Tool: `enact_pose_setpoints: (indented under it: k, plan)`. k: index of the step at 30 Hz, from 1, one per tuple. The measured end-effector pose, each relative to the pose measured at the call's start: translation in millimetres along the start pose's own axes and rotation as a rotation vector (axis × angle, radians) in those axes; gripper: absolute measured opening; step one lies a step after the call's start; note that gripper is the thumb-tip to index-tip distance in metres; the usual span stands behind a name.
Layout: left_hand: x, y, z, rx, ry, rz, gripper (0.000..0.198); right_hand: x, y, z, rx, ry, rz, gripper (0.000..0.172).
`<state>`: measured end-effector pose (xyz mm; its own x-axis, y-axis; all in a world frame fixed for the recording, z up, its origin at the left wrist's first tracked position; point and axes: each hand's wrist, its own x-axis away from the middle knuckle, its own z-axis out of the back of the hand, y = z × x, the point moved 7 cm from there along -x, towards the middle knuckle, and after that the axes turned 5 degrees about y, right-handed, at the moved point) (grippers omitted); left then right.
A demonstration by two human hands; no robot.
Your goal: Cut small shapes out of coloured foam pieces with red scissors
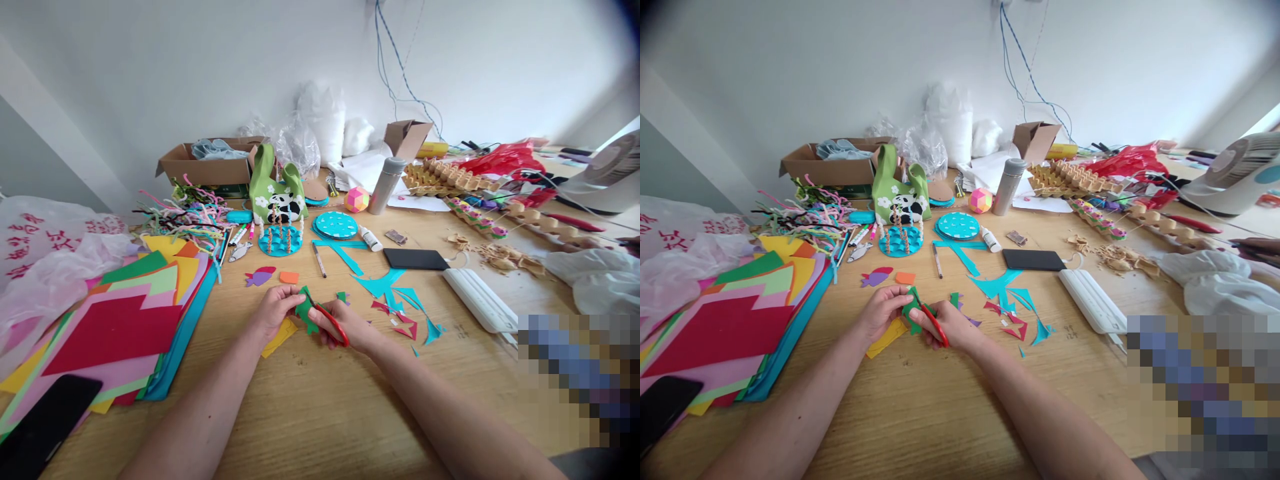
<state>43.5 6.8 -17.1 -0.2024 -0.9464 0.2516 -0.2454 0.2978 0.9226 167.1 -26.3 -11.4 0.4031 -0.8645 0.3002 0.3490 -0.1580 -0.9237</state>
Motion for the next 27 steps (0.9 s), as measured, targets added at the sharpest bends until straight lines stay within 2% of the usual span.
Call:
enact_pose_setpoints:
  k: [18, 27]
  plan:
    - [-0.6, -0.7, 2.0, 0.034, 0.040, 0.008, 0.029, -0.1, -1.1, 1.1, -0.005, 0.028, -0.017, 0.066]
    - [-0.6, -2.4, 0.2, 0.013, 0.009, 0.004, 0.030, -0.9, -0.3, 0.2, -0.010, 0.022, -0.001, 0.064]
